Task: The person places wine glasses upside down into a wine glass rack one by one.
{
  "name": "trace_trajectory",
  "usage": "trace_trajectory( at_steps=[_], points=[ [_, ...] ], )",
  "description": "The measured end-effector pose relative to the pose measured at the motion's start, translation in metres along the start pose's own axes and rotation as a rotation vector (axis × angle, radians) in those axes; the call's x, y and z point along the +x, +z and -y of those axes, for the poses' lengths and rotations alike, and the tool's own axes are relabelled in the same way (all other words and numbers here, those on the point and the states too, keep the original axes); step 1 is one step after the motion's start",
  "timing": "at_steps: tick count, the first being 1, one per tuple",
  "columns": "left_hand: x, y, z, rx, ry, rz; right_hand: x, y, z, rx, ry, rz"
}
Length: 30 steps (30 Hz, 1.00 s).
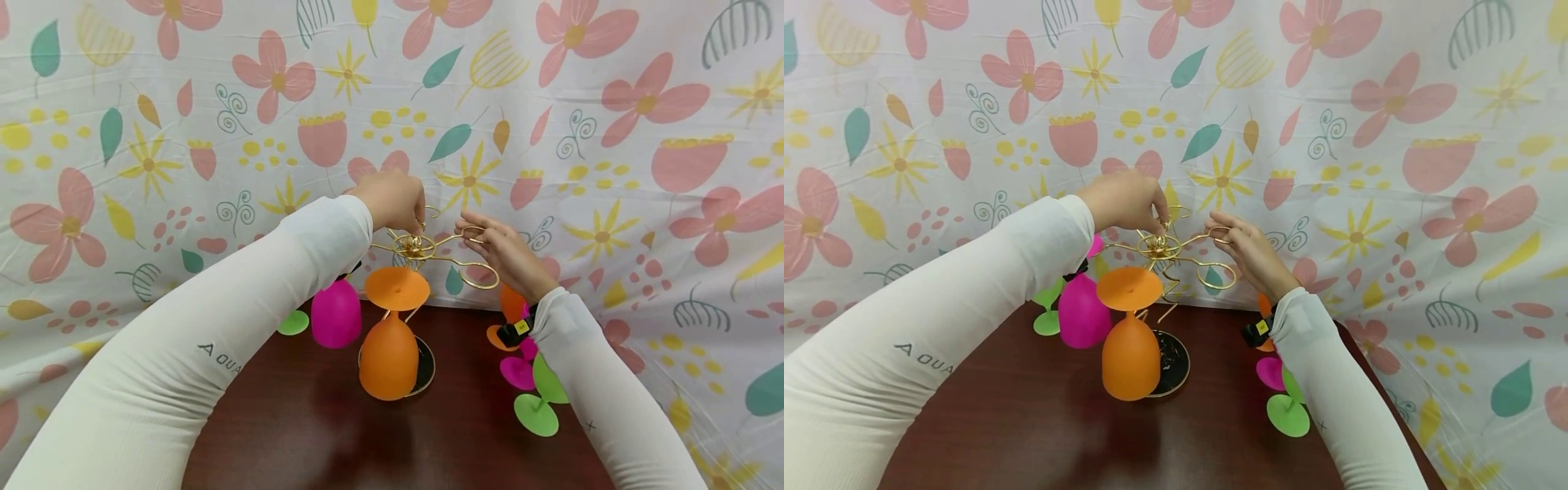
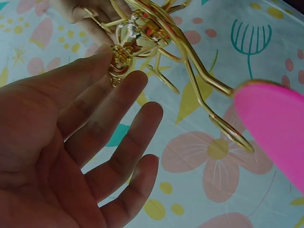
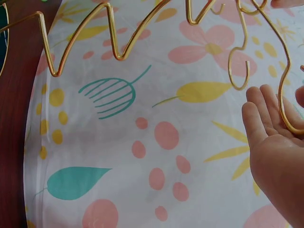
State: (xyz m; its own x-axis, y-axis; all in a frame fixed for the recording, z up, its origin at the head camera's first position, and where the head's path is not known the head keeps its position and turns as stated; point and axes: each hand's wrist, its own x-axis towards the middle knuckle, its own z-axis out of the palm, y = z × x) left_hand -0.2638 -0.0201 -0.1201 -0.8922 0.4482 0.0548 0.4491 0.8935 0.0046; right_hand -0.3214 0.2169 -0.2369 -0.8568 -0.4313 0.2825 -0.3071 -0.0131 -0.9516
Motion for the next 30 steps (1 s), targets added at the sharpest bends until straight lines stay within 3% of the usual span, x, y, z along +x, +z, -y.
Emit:
trace_trajectory(
  at_steps=[7,11,17,30],
  points=[
    [0.001,0.0,-0.004,-0.008,-0.005,-0.003,-0.004,-0.006,-0.004,0.064,-0.061,-0.029],
    [0.0,-0.002,-0.01,0.039,-0.03,-0.028,-0.004,-0.007,-0.005,0.006,-0.064,-0.05],
    [0.001,-0.003,-0.014,0.062,-0.051,-0.009,-0.005,-0.004,-0.006,-0.077,-0.049,-0.076],
    [0.002,-0.003,-0.008,0.024,-0.025,-0.002,-0.015,-0.003,-0.004,-0.121,-0.041,-0.07]
  ],
)
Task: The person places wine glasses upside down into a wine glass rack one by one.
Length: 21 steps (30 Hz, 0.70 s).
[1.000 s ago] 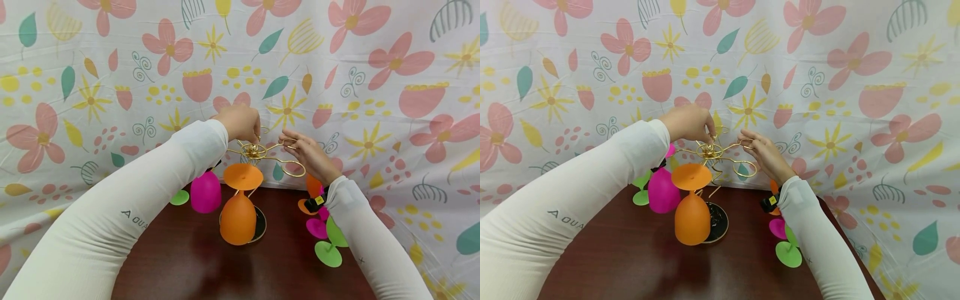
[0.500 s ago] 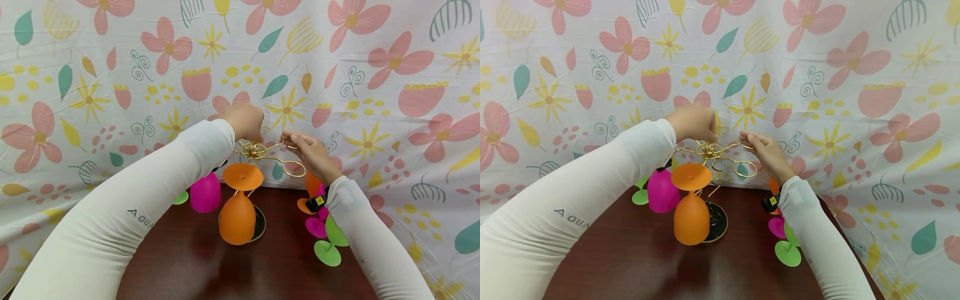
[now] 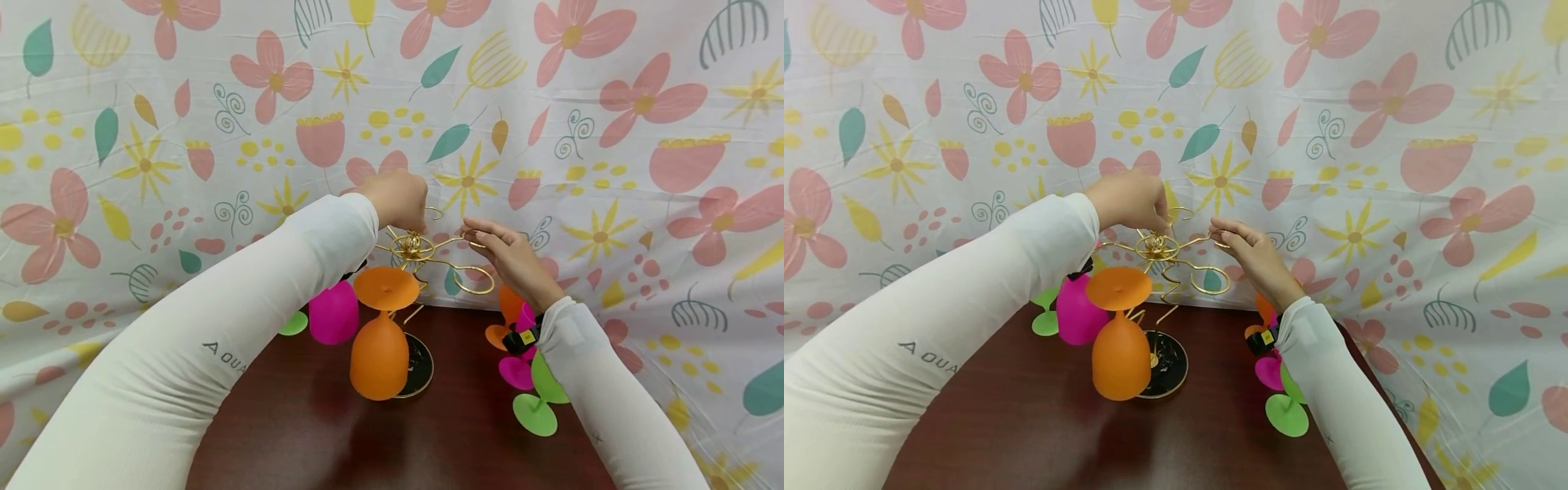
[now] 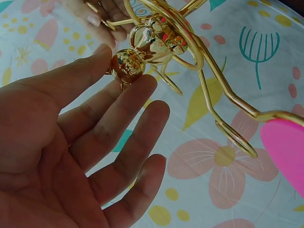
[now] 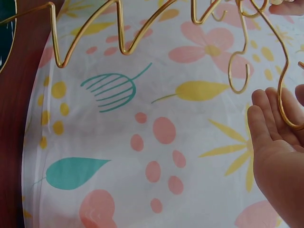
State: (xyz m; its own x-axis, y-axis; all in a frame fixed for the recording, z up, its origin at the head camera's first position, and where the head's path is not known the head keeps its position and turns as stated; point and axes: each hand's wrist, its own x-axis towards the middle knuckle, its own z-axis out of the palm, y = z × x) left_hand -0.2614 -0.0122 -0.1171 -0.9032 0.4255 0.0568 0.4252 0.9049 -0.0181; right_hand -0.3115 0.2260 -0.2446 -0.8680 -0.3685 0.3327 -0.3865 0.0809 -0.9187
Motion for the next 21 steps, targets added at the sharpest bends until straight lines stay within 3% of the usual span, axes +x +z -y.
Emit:
trace_trajectory(
  at_steps=[5,13,21],
  points=[
    [-0.001,0.001,0.004,-0.026,0.026,0.002,-0.005,0.002,0.003,-0.02,0.008,-0.005],
    [0.0,0.001,0.005,-0.045,0.041,0.019,-0.017,0.007,0.007,0.135,-0.042,0.029],
    [0.0,0.0,0.005,-0.043,0.023,0.051,-0.031,0.017,0.013,0.223,-0.054,0.04]
  ],
)
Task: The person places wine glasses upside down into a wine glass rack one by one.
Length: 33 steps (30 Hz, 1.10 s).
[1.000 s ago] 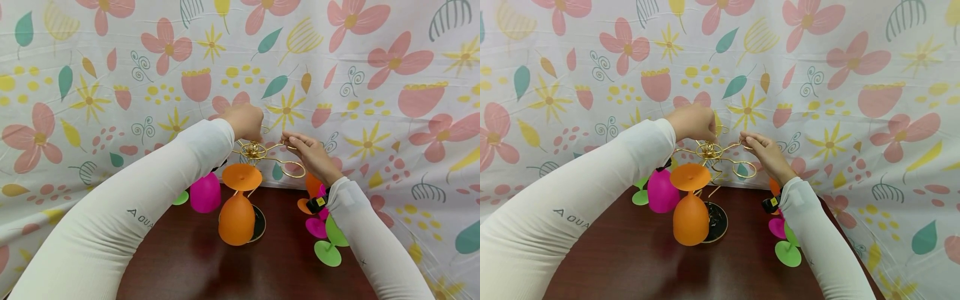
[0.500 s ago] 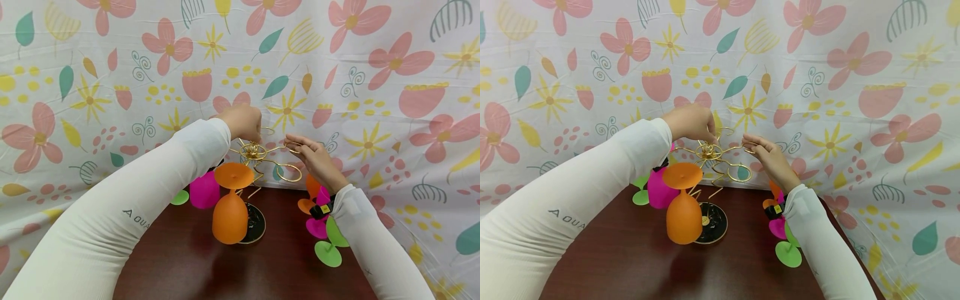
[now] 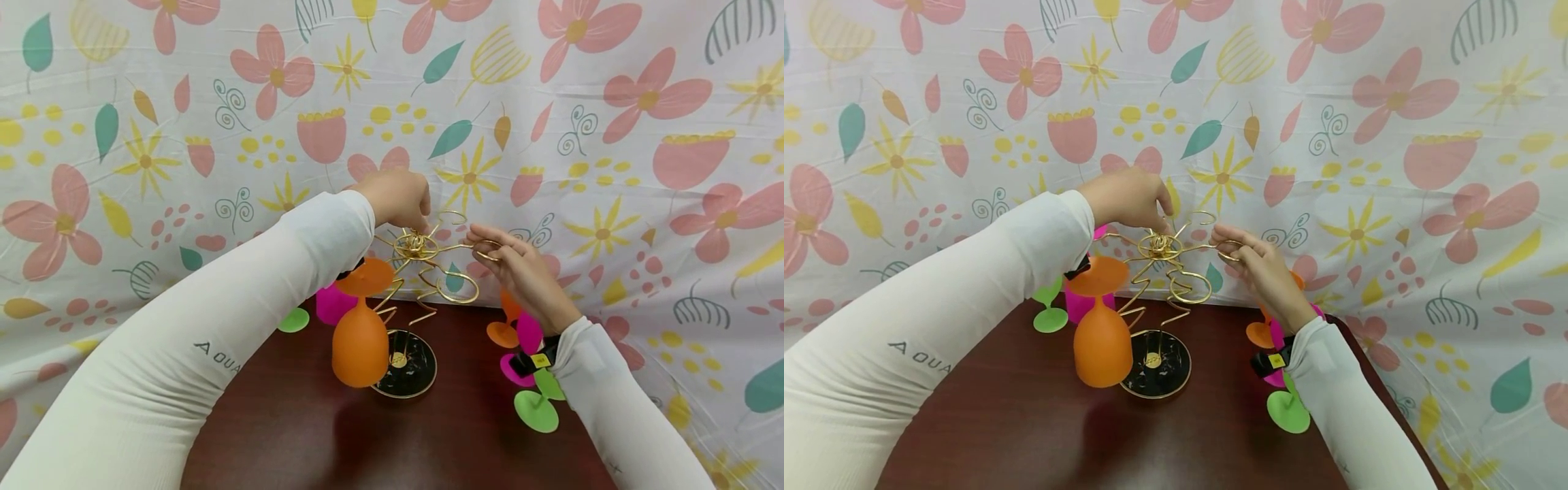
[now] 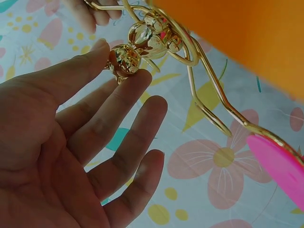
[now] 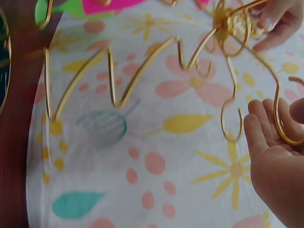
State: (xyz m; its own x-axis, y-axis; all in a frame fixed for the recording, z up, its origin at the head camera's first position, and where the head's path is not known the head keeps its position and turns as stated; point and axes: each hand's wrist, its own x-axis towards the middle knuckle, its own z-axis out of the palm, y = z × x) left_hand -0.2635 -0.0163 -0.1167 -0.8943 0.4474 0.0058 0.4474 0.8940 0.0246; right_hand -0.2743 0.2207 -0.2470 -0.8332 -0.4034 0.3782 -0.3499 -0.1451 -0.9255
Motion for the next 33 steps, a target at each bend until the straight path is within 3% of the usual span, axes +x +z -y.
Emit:
trace_trajectory(
  at_steps=[22,28,33],
  points=[
    [-0.006,0.0,0.001,-0.03,0.036,-0.006,-0.025,0.03,0.004,0.003,-0.075,-0.066],
    [-0.006,-0.001,0.003,-0.022,0.028,0.006,-0.023,0.024,0.007,-0.148,-0.085,-0.103],
    [-0.007,-0.002,0.004,-0.018,0.032,-0.001,-0.008,0.013,0.016,-0.342,-0.099,-0.216]
  ],
)
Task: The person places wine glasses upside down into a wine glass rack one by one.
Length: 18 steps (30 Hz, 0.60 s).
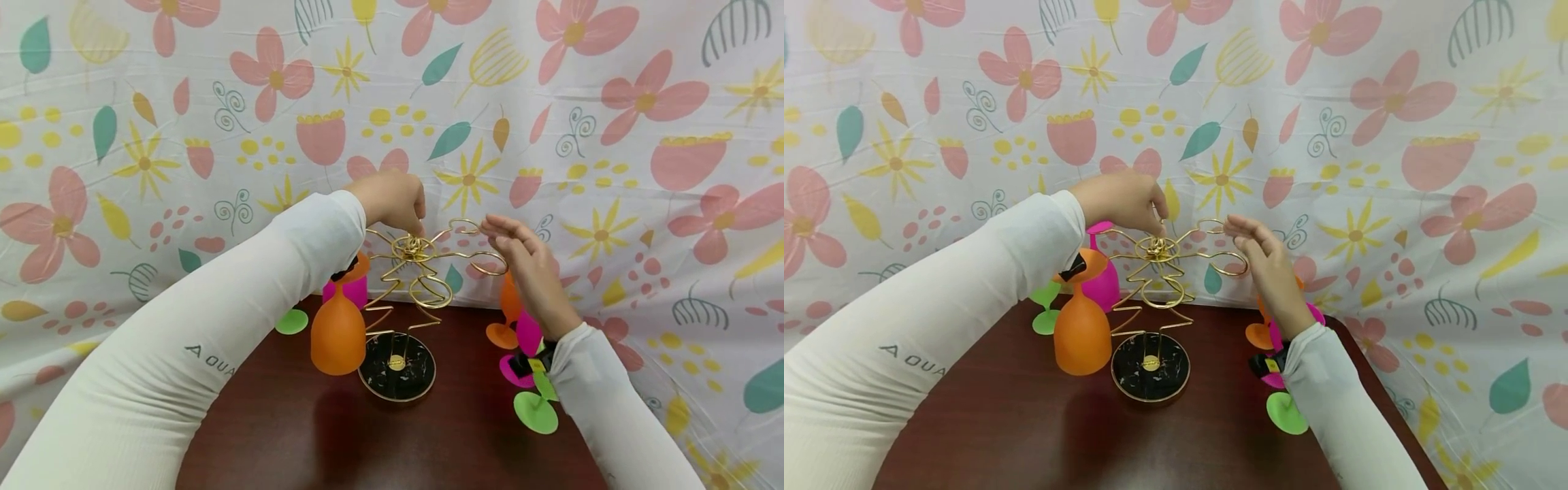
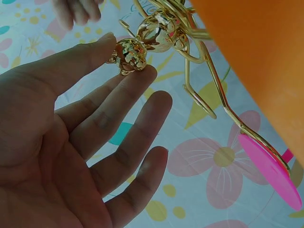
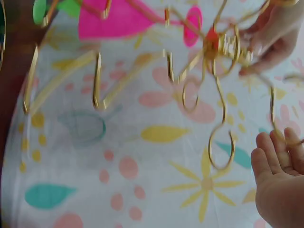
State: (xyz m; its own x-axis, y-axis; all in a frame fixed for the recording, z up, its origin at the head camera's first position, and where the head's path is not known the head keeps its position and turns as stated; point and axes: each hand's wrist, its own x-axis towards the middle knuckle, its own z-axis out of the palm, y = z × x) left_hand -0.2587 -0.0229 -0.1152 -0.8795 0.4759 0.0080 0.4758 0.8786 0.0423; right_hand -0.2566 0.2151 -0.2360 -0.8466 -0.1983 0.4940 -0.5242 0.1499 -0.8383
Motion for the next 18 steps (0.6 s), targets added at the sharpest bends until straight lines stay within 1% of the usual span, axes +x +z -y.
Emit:
trace_trajectory(
  at_steps=[1,3,5,6,10,13,15,18],
  points=[
    [0.0,0.0,0.0,0.003,0.0,-0.004,0.006,-0.002,-0.001,-0.055,0.006,-0.022],
    [0.0,0.0,-0.001,0.01,-0.007,-0.007,0.019,-0.008,-0.003,-0.189,0.034,-0.038],
    [-0.001,0.0,-0.002,0.017,-0.019,-0.01,0.032,-0.012,-0.007,-0.294,0.072,-0.021],
    [-0.001,0.0,-0.003,0.021,-0.025,-0.01,0.038,-0.014,-0.009,-0.32,0.09,0.003],
    [0.0,0.0,-0.005,0.037,-0.053,0.011,0.057,-0.015,-0.018,-0.362,0.14,0.128],
    [0.001,0.001,-0.006,0.056,-0.064,0.034,0.065,-0.011,-0.024,-0.348,0.144,0.202],
    [0.001,0.002,-0.007,0.068,-0.07,0.042,0.067,-0.007,-0.028,-0.355,0.134,0.225],
    [0.002,0.002,-0.008,0.093,-0.074,0.044,0.068,-0.001,-0.033,-0.371,0.096,0.233]
  ],
)
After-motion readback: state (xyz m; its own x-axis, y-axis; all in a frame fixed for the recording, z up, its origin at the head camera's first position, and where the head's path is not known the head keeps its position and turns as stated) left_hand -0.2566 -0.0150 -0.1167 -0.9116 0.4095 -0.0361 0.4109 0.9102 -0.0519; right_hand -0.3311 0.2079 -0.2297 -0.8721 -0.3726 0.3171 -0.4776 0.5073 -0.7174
